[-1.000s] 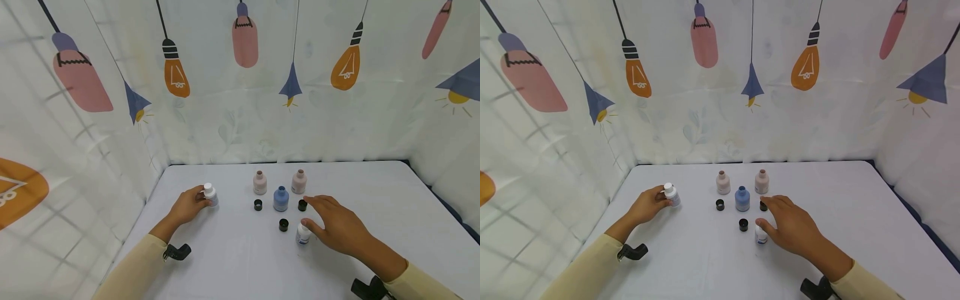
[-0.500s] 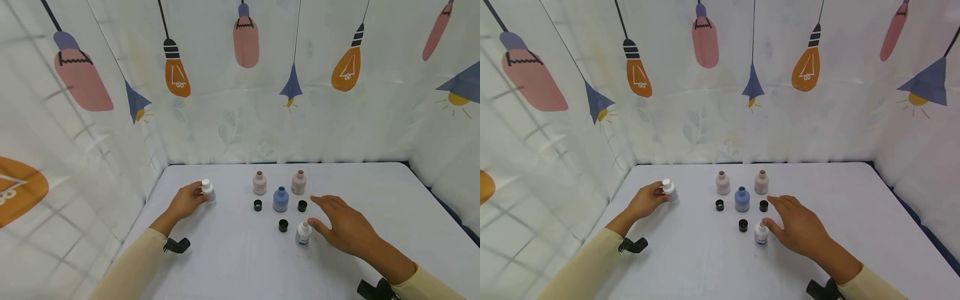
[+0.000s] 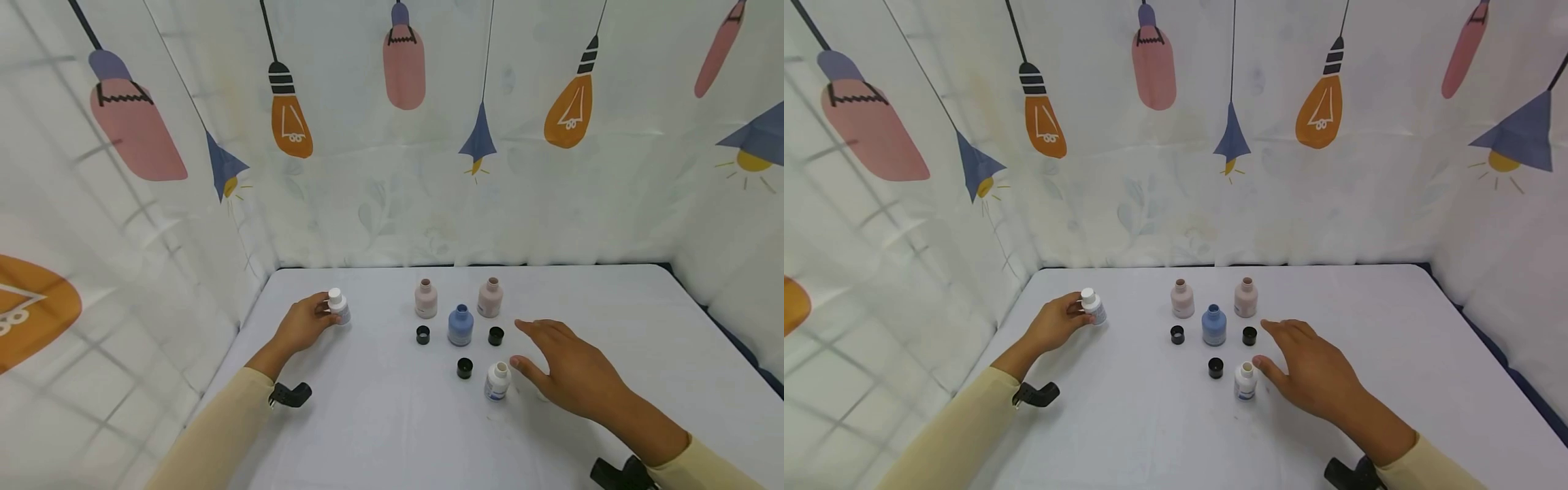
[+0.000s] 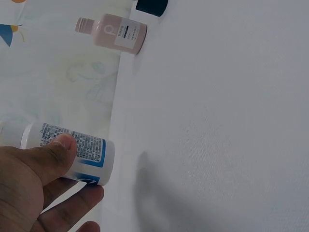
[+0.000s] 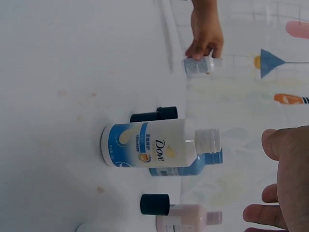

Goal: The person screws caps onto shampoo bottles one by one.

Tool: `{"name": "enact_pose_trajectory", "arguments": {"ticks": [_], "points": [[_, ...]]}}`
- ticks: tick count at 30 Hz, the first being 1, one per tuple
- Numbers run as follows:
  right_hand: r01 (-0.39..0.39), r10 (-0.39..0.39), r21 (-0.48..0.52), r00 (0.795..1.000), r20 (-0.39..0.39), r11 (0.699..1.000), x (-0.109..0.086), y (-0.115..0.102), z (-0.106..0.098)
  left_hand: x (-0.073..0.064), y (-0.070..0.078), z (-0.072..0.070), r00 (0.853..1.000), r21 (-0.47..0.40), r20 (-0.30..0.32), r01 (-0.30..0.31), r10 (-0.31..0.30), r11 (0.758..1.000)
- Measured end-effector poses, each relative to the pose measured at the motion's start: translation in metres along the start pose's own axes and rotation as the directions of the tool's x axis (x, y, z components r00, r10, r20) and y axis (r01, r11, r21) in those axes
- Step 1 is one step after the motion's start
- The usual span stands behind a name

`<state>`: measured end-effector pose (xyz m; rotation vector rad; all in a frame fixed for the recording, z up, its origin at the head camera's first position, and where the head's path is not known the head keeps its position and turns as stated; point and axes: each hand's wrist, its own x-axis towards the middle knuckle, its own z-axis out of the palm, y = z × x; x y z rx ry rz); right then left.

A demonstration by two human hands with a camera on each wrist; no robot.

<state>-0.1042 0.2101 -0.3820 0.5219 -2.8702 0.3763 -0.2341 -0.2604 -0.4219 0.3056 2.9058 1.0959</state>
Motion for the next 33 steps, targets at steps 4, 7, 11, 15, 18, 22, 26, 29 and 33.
{"name": "enact_pose_trajectory", "arguments": {"ticks": [4, 7, 11, 15, 18, 22, 26, 29, 33], "points": [[-0.005, 0.005, -0.004, 1.000, -0.004, 1.000, -0.001, 0.003, 0.002, 0.001, -0.002, -0.001, 1.000, 0.016, 0.002, 0.006, -0.006, 1.000], [-0.009, 0.009, -0.012, 1.000, -0.001, 1.000, -0.001, 0.005, 0.003, 0.004, -0.004, -0.001, 1.000, 0.018, -0.005, 0.008, -0.008, 1.000], [-0.019, 0.019, -0.015, 1.000, 0.007, 1.000, -0.001, 0.007, 0.003, 0.007, -0.008, -0.001, 1.000, 0.027, -0.018, 0.000, 0.000, 1.000], [-0.024, 0.024, -0.014, 1.000, 0.016, 1.000, -0.002, 0.008, 0.002, 0.010, -0.011, -0.002, 1.000, 0.040, -0.024, 0.012, -0.011, 0.999], [-0.025, 0.025, -0.009, 1.000, 0.015, 1.000, -0.002, 0.009, 0.002, 0.011, -0.013, -0.003, 1.000, 0.037, -0.023, 0.015, -0.014, 0.999], [-0.027, 0.027, -0.004, 1.000, 0.012, 1.000, -0.003, 0.011, 0.003, 0.013, -0.014, -0.003, 1.000, 0.039, -0.026, 0.017, -0.016, 0.999], [-0.034, 0.034, -0.009, 0.999, 0.020, 0.999, -0.004, 0.011, 0.003, 0.017, -0.016, -0.002, 0.999, 0.042, -0.029, 0.022, -0.020, 0.999], [-0.042, 0.042, -0.008, 0.999, 0.026, 0.999, -0.004, 0.010, 0.003, 0.020, -0.018, -0.001, 0.999, 0.042, -0.027, 0.028, -0.026, 0.999], [-0.050, 0.050, -0.007, 0.998, 0.028, 0.999, -0.005, 0.011, 0.003, 0.022, -0.019, 0.000, 0.999, 0.041, -0.024, 0.037, -0.036, 0.998]]}}
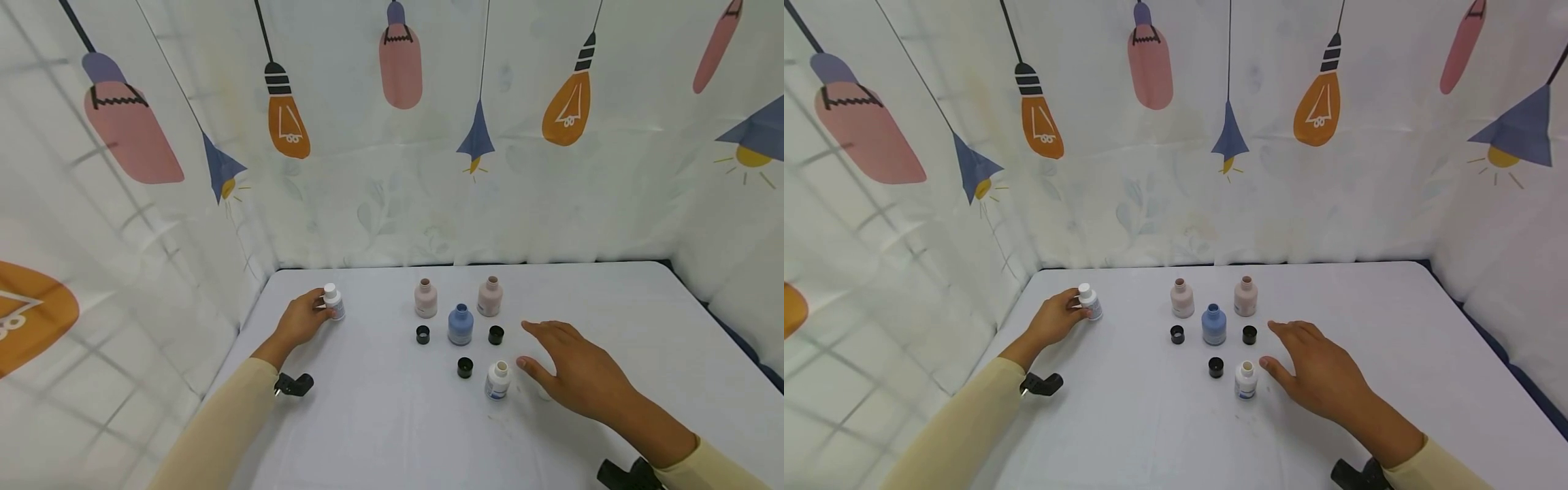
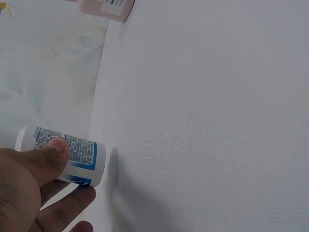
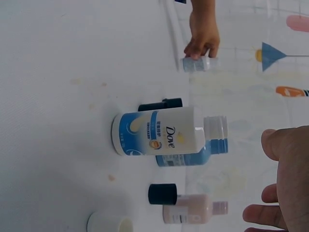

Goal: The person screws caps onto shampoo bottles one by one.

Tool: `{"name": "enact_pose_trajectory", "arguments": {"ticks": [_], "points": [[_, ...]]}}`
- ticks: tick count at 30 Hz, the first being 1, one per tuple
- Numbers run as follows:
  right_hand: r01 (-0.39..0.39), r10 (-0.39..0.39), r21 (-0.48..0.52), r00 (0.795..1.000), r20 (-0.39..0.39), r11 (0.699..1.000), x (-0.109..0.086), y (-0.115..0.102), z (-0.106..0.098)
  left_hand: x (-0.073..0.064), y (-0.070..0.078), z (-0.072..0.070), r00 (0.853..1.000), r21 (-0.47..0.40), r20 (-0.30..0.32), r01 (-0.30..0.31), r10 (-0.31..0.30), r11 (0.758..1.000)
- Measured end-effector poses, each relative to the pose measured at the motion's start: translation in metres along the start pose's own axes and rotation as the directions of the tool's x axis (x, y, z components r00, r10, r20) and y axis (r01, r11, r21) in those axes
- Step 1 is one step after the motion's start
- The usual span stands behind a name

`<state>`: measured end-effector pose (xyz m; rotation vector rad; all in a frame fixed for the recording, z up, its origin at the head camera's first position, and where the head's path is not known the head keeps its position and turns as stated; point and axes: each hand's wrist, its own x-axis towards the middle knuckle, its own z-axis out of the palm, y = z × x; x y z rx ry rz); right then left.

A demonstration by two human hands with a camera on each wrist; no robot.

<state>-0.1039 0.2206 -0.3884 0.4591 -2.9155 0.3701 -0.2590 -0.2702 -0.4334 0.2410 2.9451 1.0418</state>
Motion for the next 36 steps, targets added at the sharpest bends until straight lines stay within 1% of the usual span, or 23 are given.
{"name": "enact_pose_trajectory", "arguments": {"ticks": [8, 14, 18, 23, 31, 36], "points": [[0.004, -0.004, 0.002, 1.000, -0.002, 1.000, 0.001, 0.001, -0.001, 0.003, -0.002, 0.001, 1.000, 0.002, -0.013, 0.011, -0.011, 1.000], [0.005, -0.005, -0.005, 1.000, -0.014, 1.000, 0.000, 0.002, 0.000, 0.006, -0.005, 0.004, 1.000, -0.002, -0.015, -0.002, 0.002, 1.000], [0.003, -0.003, -0.001, 1.000, -0.016, 1.000, 0.000, 0.002, 0.002, 0.007, -0.007, 0.005, 1.000, -0.006, -0.015, 0.004, -0.004, 1.000], [0.003, -0.003, -0.002, 1.000, -0.008, 1.000, 0.000, 0.001, 0.001, 0.008, -0.008, 0.006, 1.000, -0.007, -0.004, 0.018, -0.018, 1.000], [0.008, -0.008, 0.004, 1.000, -0.026, 1.000, -0.001, 0.003, 0.003, 0.010, -0.009, 0.010, 1.000, -0.016, 0.006, 0.021, -0.021, 1.000], [-0.006, 0.006, 0.003, 1.000, -0.011, 1.000, -0.001, 0.004, 0.002, 0.012, -0.009, 0.010, 0.999, -0.018, 0.014, 0.042, -0.042, 0.999]]}}
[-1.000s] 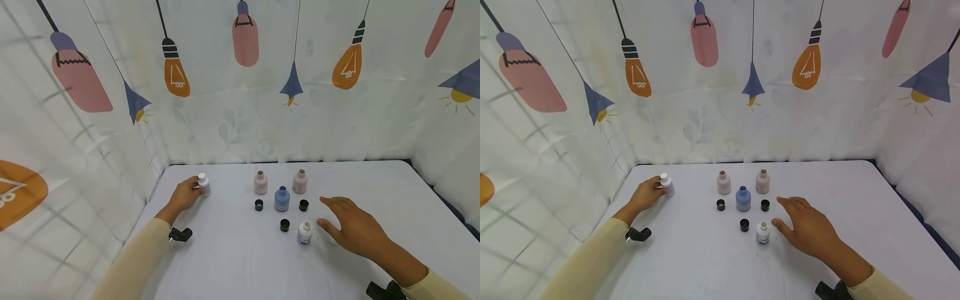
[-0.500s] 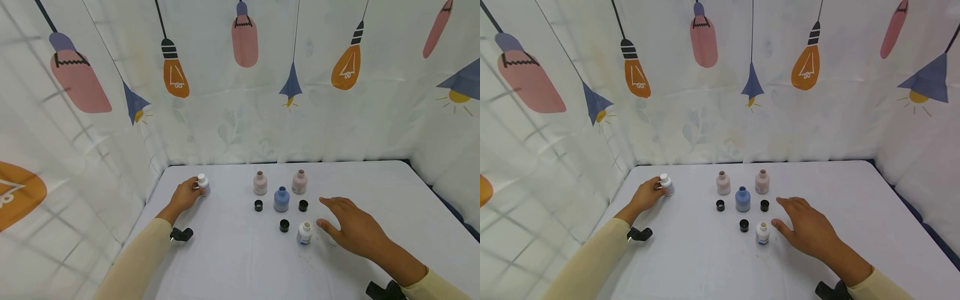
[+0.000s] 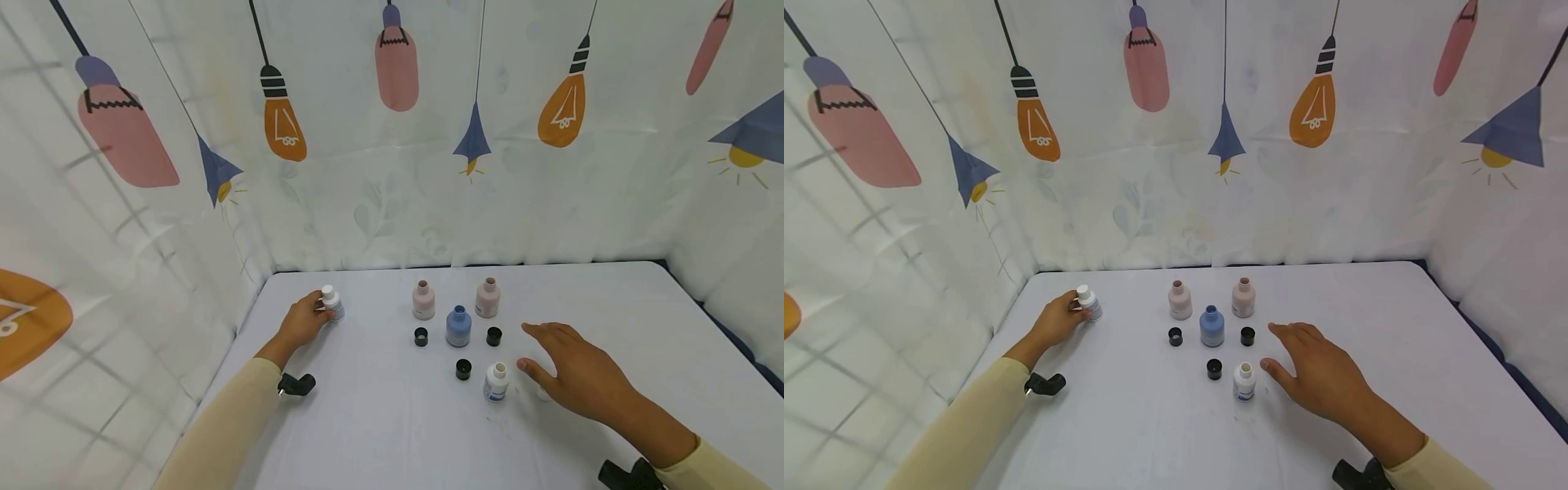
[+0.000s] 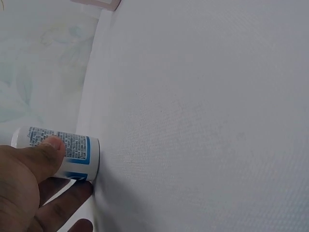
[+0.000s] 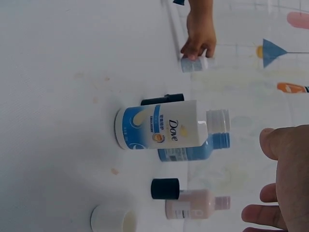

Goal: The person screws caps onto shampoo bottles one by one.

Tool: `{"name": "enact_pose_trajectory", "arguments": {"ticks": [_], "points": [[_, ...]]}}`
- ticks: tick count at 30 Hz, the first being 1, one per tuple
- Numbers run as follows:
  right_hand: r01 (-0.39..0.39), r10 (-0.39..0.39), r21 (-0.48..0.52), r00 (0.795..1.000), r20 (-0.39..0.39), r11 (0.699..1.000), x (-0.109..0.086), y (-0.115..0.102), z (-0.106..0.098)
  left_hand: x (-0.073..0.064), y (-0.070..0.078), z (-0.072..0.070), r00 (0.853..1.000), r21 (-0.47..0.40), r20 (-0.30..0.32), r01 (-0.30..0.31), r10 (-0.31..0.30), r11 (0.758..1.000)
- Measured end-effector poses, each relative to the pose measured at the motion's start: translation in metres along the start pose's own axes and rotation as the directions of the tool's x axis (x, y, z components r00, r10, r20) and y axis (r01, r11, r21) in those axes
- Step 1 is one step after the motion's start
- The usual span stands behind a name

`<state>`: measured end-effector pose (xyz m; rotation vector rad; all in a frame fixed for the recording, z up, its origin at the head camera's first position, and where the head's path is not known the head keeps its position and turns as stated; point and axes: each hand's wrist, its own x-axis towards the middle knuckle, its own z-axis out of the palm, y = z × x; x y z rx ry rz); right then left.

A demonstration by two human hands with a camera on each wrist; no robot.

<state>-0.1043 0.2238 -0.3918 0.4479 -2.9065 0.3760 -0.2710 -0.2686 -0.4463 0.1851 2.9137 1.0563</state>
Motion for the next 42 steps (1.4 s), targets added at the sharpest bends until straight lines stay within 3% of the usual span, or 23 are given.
{"name": "enact_pose_trajectory", "arguments": {"ticks": [7, 12, 22, 26, 31, 33, 35, 39, 42], "points": [[-0.018, 0.018, -0.002, 1.000, 0.019, 1.000, 0.000, 0.003, -0.001, -0.002, 0.000, -0.003, 0.999, -0.004, 0.033, 0.024, -0.024, 1.000], [-0.022, 0.022, 0.008, 1.000, 0.022, 1.000, -0.001, 0.007, -0.001, -0.011, 0.004, -0.007, 0.999, 0.013, 0.031, 0.035, -0.036, 0.999], [-0.006, 0.006, 0.026, 1.000, 0.006, 1.000, -0.006, 0.018, 0.002, -0.038, 0.032, -0.020, 0.993, 0.090, -0.074, -0.087, 0.094, 0.992], [-0.005, 0.005, 0.037, 1.000, 0.007, 0.999, -0.007, 0.020, 0.003, -0.050, 0.050, -0.018, 0.971, 0.157, -0.140, -0.172, 0.194, 0.972], [-0.008, 0.008, 0.046, 1.000, 0.012, 0.999, -0.009, 0.022, 0.002, -0.060, 0.073, -0.011, 0.913, 0.197, -0.197, -0.320, 0.357, 0.927], [-0.010, 0.009, 0.050, 1.000, 0.016, 0.999, -0.010, 0.022, 0.002, -0.065, 0.084, -0.009, 0.898, 0.205, -0.186, -0.362, 0.399, 0.909], [-0.010, 0.009, 0.056, 1.000, 0.018, 0.998, -0.010, 0.022, 0.001, -0.069, 0.095, -0.006, 0.895, 0.207, -0.158, -0.384, 0.418, 0.900], [-0.012, 0.011, 0.064, 1.000, 0.020, 0.998, -0.011, 0.023, 0.001, -0.077, 0.114, 0.003, 0.914, 0.200, -0.070, -0.380, 0.400, 0.903], [-0.014, 0.013, 0.067, 1.000, 0.018, 0.998, -0.012, 0.024, 0.001, -0.081, 0.124, 0.010, 0.917, 0.176, -0.009, -0.391, 0.399, 0.903]]}}
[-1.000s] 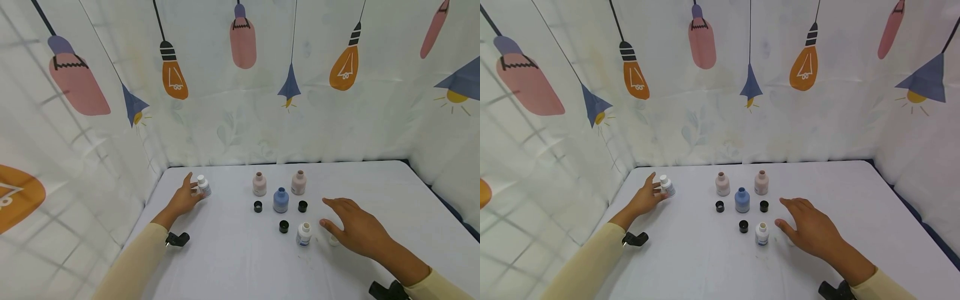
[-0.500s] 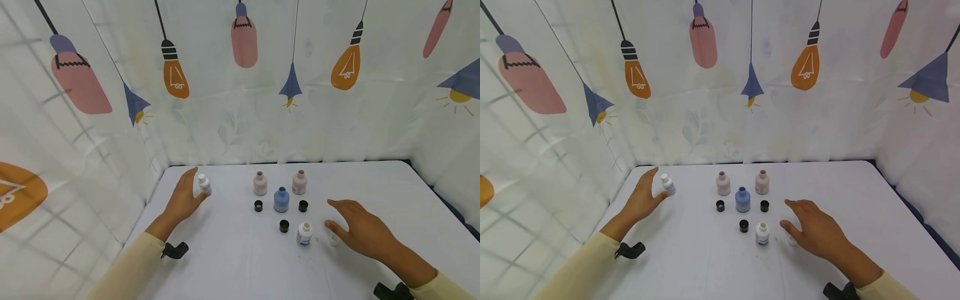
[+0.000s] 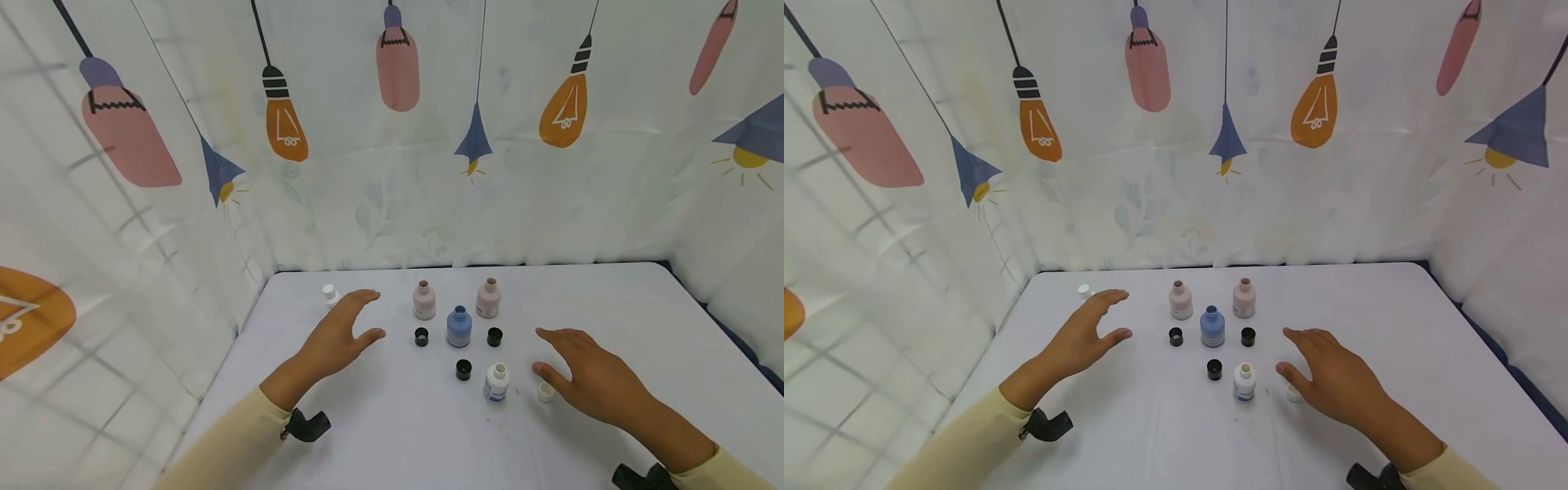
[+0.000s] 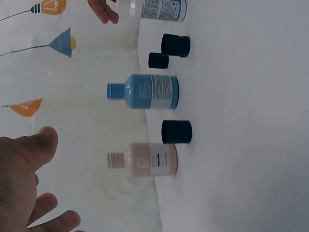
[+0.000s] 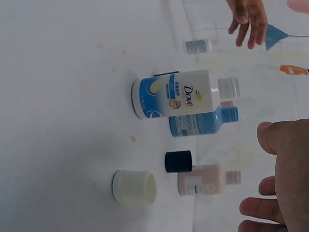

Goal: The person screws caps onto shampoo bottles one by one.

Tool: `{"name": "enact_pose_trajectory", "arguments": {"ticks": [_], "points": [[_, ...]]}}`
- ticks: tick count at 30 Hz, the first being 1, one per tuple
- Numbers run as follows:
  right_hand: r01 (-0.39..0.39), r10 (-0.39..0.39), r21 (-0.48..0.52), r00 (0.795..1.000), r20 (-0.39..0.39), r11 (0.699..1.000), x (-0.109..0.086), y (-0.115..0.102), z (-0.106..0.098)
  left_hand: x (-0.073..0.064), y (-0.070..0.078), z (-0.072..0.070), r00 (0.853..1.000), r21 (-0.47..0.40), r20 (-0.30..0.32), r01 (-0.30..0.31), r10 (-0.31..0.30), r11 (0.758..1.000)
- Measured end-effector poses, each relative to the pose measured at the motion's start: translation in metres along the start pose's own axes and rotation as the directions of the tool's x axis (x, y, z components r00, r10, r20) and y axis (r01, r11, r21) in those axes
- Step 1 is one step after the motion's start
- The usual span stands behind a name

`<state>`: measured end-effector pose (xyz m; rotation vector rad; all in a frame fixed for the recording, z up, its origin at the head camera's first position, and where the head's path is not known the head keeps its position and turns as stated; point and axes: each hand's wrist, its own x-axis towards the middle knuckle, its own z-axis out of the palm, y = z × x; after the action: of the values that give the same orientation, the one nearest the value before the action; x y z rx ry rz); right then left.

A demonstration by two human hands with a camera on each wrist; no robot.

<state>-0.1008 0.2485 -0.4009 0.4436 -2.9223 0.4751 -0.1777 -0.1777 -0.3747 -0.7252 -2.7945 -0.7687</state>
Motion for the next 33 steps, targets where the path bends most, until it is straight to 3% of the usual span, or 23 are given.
{"name": "enact_pose_trajectory", "arguments": {"ticks": [8, 17, 27, 33], "points": [[-0.005, 0.005, 0.005, 1.000, 0.006, 1.000, -0.003, 0.001, 0.002, 0.000, 0.021, 0.010, 0.993, -0.121, 0.113, -0.012, 0.025, 0.993], [-0.008, 0.008, 0.004, 1.000, 0.006, 1.000, -0.005, 0.004, 0.003, 0.001, 0.030, 0.023, 0.975, -0.186, 0.217, -0.009, 0.050, 0.983], [-0.013, 0.012, 0.008, 1.000, 0.015, 1.000, -0.006, 0.006, 0.005, 0.001, 0.044, 0.042, 0.947, -0.295, 0.275, -0.081, 0.166, 0.952], [-0.035, 0.035, 0.000, 0.999, 0.038, 0.999, -0.007, 0.006, 0.008, 0.001, 0.051, 0.055, 0.935, -0.332, 0.301, -0.083, 0.188, 0.940]]}}
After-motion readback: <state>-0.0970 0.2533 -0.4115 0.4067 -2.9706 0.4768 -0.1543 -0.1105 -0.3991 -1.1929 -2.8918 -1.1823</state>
